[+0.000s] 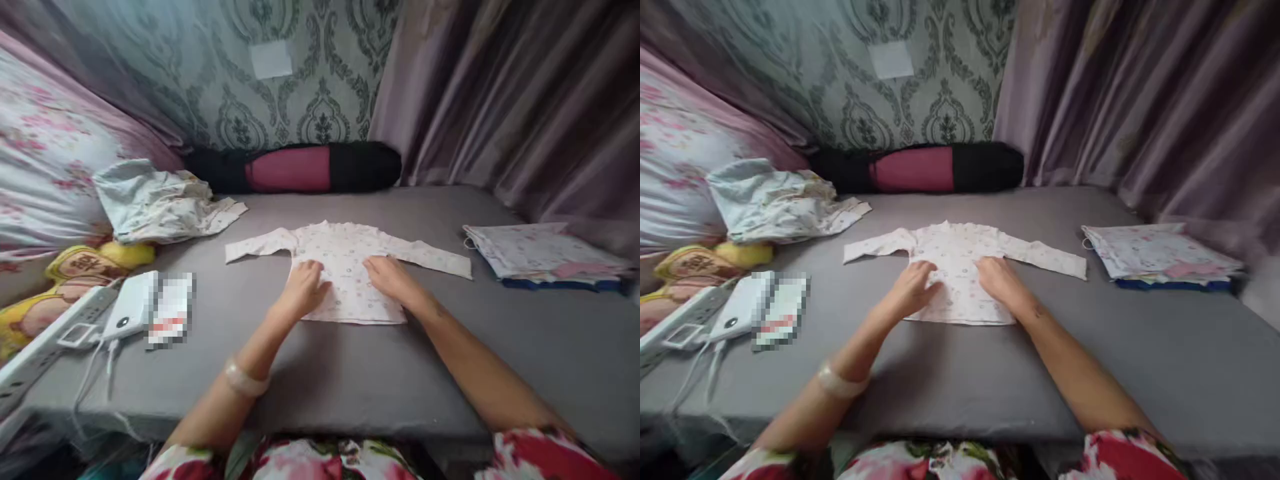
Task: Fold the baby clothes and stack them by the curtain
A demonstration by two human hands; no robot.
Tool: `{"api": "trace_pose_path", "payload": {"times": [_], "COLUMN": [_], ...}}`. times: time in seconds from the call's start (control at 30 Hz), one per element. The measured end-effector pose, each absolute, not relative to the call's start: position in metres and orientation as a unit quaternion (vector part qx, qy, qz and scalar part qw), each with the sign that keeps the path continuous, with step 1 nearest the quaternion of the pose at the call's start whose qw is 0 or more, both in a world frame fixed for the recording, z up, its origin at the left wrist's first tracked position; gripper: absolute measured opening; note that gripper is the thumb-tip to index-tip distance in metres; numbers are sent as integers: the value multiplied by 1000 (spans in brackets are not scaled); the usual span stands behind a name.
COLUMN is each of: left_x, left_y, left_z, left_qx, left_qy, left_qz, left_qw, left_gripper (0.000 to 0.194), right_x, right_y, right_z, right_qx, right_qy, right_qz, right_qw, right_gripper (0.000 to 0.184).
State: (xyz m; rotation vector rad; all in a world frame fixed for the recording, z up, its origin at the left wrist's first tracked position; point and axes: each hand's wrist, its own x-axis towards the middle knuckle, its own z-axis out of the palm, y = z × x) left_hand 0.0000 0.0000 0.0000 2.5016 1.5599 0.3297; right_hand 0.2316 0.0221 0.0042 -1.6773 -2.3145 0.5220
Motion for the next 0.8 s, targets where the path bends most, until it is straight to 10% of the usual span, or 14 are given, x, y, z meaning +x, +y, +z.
{"api": "trace_pose_path", "payload": {"times": [0.47, 0.8], "left_x": [65, 61], "left_y": [34, 35], "left_z": [-57, -53], "left_qx": [773, 772], "left_qy": [628, 613], "left_qz": [90, 166], "left_qw": [14, -16], "left_gripper": [64, 52], "right_x": [194, 197], "right_y": [88, 144], "right_z": [-38, -34], "right_qx": [-664, -705], "right_qy": [-723, -703], "right_qz": [184, 52], "right_qw": [51, 75], "right_gripper": [69, 46]}}
